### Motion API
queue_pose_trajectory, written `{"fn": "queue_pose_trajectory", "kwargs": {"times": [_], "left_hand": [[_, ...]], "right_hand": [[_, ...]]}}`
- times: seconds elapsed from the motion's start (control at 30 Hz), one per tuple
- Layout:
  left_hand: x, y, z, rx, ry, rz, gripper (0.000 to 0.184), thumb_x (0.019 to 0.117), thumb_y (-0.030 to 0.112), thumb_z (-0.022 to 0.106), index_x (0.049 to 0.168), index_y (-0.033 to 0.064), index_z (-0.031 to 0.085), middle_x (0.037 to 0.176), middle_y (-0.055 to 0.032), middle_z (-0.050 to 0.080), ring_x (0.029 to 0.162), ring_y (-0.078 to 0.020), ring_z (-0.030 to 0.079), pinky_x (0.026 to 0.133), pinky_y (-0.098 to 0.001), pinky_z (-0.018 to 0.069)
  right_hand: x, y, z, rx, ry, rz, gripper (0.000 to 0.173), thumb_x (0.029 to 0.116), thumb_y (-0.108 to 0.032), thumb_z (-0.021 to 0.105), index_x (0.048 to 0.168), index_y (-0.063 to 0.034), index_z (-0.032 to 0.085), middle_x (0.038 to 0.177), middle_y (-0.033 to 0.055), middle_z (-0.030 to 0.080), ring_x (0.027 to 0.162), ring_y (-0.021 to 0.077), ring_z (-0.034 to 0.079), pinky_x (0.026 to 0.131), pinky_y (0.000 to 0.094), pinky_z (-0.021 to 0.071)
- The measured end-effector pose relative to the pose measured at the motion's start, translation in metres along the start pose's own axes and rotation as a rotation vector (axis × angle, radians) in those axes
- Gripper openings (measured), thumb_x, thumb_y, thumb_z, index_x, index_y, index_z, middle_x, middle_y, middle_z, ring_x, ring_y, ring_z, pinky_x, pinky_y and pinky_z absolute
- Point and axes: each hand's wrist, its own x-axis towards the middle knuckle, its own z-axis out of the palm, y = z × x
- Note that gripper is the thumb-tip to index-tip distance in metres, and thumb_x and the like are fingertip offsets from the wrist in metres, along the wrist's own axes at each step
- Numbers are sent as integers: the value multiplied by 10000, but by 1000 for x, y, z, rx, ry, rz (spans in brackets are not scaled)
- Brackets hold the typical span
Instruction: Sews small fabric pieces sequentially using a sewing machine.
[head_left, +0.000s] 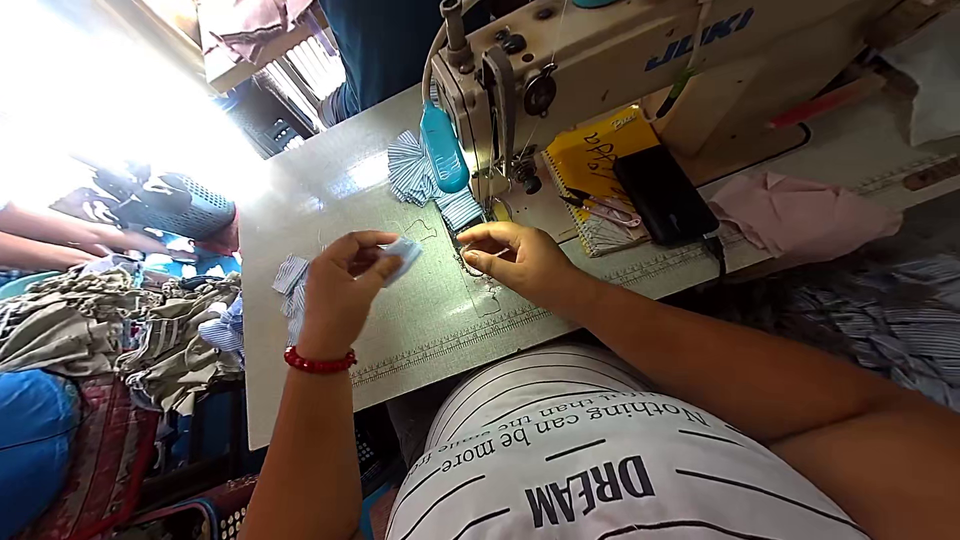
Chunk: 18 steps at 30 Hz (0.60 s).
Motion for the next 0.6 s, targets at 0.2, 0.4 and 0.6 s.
{"fn": "queue_pose_trajectory", "kwargs": {"times": [0.2, 0.4, 0.6], "left_hand": [[1, 18, 38, -287, -142, 81, 270, 871, 4, 755, 1123, 52, 672, 876, 8, 676, 737, -36, 655, 666, -178, 570], [0, 20, 68, -224, -4, 45, 297, 885, 152, 782, 1144, 85, 652, 1025, -45, 639, 830, -94, 633, 686, -229, 543], [-17, 27, 103, -652, 69, -227, 217, 975, 109, 687, 1182, 67, 639, 981, -25, 713, 795, -112, 723, 730, -290, 635]], "right_hand": [[-2, -2, -3, 72, -39, -89, 379, 955, -258, 715, 1255, -30, 673, 1125, 77, 715, 991, 93, 707, 846, 256, 603], [-9, 7, 1, 109, 170, -167, 92, 963, -79, 676, 1024, -27, 722, 935, 25, 735, 796, 14, 682, 763, 185, 583], [-15, 14, -1, 164, 271, -179, 117, 969, -48, 675, 1080, -25, 705, 989, 35, 725, 852, 46, 691, 786, 197, 589]]}}
